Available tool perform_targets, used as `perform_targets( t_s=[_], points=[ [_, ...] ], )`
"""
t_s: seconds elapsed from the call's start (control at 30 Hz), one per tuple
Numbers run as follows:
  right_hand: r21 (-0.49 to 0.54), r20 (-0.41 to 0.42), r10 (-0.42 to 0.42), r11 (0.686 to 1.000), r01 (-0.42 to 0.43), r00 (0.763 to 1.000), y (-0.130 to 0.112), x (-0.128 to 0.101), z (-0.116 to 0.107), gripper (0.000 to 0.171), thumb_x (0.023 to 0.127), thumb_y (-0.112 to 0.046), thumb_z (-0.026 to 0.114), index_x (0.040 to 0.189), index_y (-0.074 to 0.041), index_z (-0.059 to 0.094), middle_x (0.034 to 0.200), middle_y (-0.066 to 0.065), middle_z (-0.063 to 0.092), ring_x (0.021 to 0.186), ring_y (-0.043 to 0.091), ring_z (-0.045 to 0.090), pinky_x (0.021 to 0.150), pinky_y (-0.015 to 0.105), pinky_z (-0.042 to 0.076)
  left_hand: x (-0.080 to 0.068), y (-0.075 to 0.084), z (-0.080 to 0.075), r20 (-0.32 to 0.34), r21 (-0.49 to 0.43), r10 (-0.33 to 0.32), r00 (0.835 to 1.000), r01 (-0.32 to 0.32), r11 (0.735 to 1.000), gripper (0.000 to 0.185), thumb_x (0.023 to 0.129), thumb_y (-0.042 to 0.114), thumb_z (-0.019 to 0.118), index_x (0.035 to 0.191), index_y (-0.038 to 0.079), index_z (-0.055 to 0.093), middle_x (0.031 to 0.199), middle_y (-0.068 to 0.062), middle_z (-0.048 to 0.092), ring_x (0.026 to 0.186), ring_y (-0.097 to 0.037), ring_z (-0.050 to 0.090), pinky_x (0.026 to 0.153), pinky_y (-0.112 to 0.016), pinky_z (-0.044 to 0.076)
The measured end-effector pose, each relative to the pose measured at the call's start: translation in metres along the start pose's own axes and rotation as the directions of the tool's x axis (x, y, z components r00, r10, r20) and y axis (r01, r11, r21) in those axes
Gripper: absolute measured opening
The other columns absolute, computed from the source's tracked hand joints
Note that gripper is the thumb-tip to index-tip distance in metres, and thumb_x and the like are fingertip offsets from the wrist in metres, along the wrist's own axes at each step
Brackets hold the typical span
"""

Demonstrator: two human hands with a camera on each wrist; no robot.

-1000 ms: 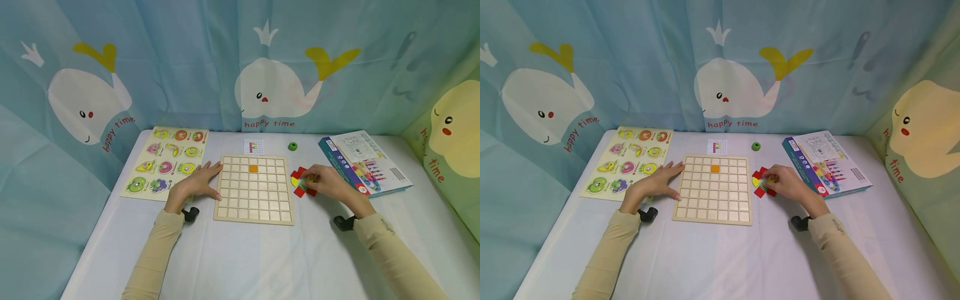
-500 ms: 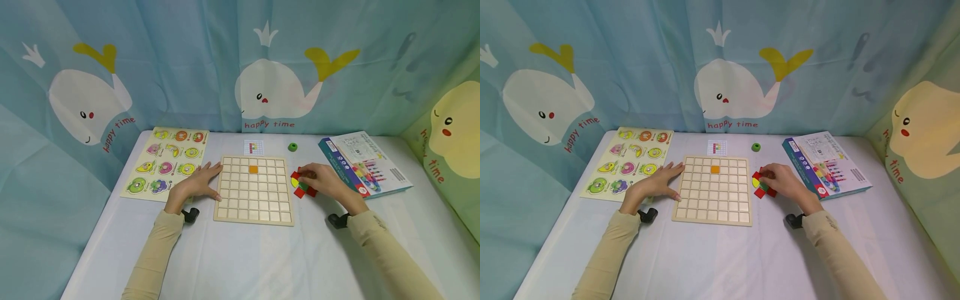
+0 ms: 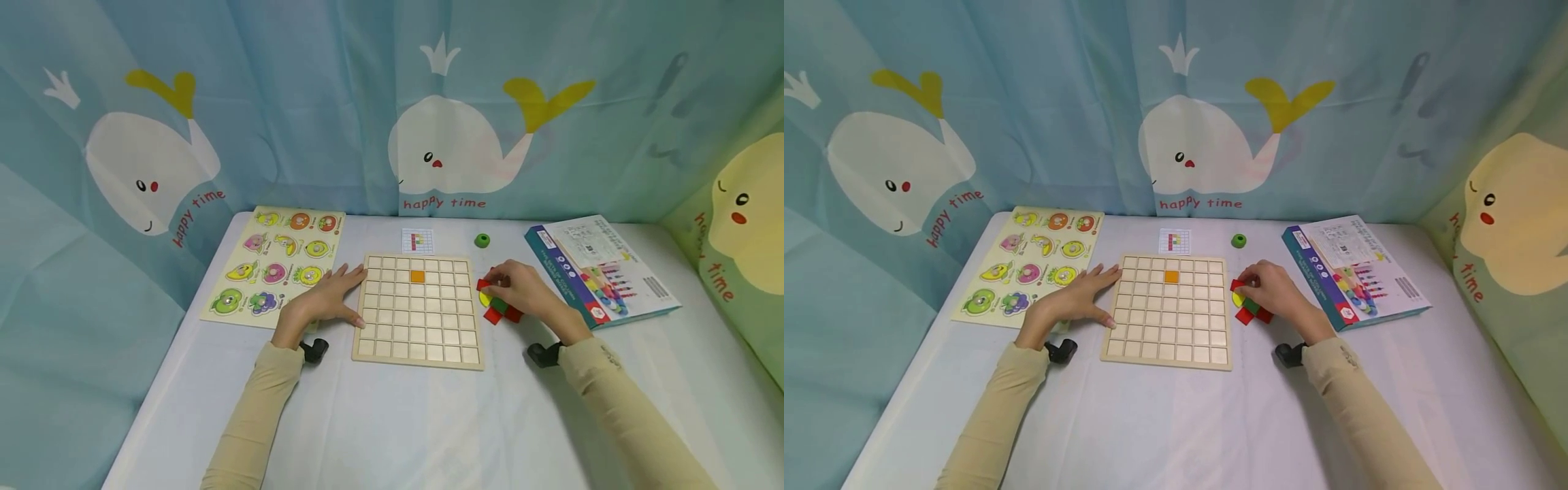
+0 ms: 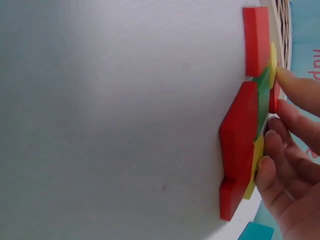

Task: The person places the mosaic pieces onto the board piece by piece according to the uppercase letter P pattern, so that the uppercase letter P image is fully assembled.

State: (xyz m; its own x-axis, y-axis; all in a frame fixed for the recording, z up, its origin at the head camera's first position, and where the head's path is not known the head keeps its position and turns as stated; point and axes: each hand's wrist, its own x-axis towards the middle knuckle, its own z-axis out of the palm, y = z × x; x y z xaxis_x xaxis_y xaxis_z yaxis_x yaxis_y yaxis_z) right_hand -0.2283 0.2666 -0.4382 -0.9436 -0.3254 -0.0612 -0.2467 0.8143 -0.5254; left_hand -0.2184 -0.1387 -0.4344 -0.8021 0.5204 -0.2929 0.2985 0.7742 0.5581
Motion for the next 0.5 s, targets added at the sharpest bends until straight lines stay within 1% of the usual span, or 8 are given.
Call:
perform_targets(
  t_s=[0.13,0.23,0.37,0.5],
  points=[
    [0.049,0.024,0.058,0.997,-0.059,0.998,-0.0014,0.0015,-0.0005,0.028,0.095,-0.019,0.074,0.114,0.001,0.069,0.100,0.015,0.067,0.090,0.026,0.057,0.077,0.030,0.052,0.0008,0.0001,0.0001,0.000,0.001,0.002,1.000,-0.002,1.000,0.111,0.079,0.033,0.089,0.164,0.006,0.023,0.173,-0.011,0.014,0.160,-0.037,0.003,0.130,-0.056,-0.001],
    [0.082,0.027,0.073,0.994,-0.075,0.997,-0.0024,0.0018,0.0001,0.026,0.096,-0.018,0.073,0.114,0.000,0.066,0.104,0.016,0.068,0.094,0.027,0.059,0.083,0.033,0.054,0.0006,0.0003,-0.0002,0.000,-0.002,0.000,1.000,0.000,1.000,0.111,0.079,0.033,0.089,0.164,0.006,0.023,0.173,-0.010,0.014,0.160,-0.037,0.002,0.130,-0.056,-0.001],
    [0.101,0.004,0.051,0.994,-0.051,0.999,-0.0021,0.0017,0.0015,0.020,0.097,-0.013,0.071,0.112,-0.001,0.066,0.105,0.016,0.070,0.094,0.028,0.061,0.087,0.038,0.055,-0.0004,0.0019,-0.0012,-0.001,-0.025,0.004,1.000,-0.004,1.000,0.111,0.079,0.032,0.090,0.164,0.006,0.023,0.173,-0.010,0.014,0.160,-0.036,0.002,0.130,-0.055,-0.001],
    [0.123,-0.019,0.043,0.992,-0.041,0.999,-0.0016,0.0014,0.0019,0.017,0.098,-0.012,0.069,0.112,-0.002,0.067,0.104,0.014,0.070,0.094,0.027,0.061,0.084,0.034,0.054,-0.0007,0.0027,-0.0017,0.004,-0.030,0.009,1.000,-0.009,1.000,0.111,0.079,0.030,0.090,0.164,0.005,0.023,0.173,-0.011,0.014,0.160,-0.037,0.002,0.131,-0.055,-0.001]
  ],
)
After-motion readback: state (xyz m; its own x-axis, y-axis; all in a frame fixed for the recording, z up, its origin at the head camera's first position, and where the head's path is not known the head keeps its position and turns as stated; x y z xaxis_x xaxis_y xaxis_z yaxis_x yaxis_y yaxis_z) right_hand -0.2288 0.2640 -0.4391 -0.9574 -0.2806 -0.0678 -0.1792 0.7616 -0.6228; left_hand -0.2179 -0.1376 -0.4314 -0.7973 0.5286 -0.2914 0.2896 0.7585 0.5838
